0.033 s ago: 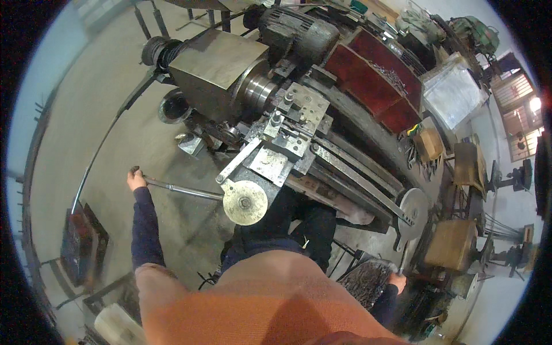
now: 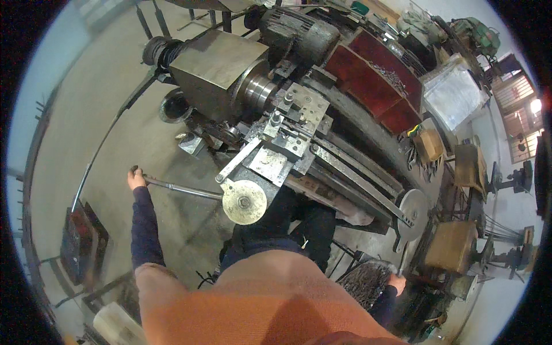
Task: The person operates a metal lathe, repeatedly loading small metal rods into the chuck, machining them, and removing the finished pieces. The person handles the rods and lathe controls throughout the clip.
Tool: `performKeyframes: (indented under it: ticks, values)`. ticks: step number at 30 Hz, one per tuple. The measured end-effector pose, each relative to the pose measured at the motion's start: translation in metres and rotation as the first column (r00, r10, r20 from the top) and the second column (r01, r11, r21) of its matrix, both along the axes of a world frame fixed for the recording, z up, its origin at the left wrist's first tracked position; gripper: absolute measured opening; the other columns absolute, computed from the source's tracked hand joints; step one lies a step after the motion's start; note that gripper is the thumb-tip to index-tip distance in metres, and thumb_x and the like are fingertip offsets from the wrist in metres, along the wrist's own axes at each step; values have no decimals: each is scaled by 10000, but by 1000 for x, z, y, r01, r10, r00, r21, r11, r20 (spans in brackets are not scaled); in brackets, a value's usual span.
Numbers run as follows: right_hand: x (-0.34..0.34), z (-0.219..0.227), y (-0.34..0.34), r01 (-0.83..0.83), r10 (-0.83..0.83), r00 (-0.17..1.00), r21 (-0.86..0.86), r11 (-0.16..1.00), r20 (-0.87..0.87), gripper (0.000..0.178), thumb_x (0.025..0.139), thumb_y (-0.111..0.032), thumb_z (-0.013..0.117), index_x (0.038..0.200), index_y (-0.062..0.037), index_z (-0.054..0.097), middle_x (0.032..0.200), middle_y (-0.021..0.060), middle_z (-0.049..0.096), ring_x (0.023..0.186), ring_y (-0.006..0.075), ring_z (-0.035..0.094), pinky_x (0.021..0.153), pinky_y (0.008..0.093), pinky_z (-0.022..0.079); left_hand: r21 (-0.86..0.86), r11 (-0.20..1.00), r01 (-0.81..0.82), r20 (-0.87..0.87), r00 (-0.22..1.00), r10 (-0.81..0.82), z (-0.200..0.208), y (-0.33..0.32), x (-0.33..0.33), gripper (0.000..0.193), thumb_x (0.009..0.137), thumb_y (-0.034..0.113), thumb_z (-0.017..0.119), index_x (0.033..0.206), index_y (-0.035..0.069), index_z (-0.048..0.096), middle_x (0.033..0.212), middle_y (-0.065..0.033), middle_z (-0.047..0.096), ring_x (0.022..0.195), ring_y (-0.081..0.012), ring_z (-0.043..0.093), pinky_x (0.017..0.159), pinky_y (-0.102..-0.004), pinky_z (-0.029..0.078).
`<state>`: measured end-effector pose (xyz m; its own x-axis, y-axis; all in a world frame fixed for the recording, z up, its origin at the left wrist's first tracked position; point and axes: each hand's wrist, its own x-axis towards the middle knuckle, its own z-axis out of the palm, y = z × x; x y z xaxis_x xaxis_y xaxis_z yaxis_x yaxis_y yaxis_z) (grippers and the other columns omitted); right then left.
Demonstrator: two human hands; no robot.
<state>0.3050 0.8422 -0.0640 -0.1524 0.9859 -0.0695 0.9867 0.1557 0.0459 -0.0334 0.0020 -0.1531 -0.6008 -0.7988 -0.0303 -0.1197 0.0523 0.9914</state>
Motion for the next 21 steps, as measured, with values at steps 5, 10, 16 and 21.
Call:
performKeyframes:
  ticks: [5,10,16,21]
  values:
    - [-43,53,-11,24,-31,992,57,998,119,430,677,-335,619,1007,-59,628,971,179,621,900,355,587,802,430,457,201,979,-37,100,995,18,-36,-2,20,314,771,73,468,1037,-88,421,724,-227,555,535,-327,594,443,-425,523]
    - [0,-24,121,-116,94,986,157,981,141,388,643,-375,672,859,-53,666,873,170,642,836,331,619,728,420,488,197,966,166,145,970,-196,-37,42,-71,263,746,44,448,947,-126,435,698,-241,561,523,-334,596,450,-421,523]
    - [-4,-33,116,-98,92,995,142,985,48,343,687,-274,574,857,21,612,918,226,613,898,366,584,771,427,457,192,929,317,110,933,-342,-13,104,-147,220,716,8,424,840,-172,453,668,-257,569,509,-341,598,457,-415,523]
    - [-6,-23,40,35,-38,993,32,999,115,387,708,-284,570,958,10,593,979,218,606,932,363,578,800,430,459,99,909,404,59,910,-411,1,117,-153,206,690,-22,404,750,-209,467,642,-271,576,497,-348,600,464,-411,524]
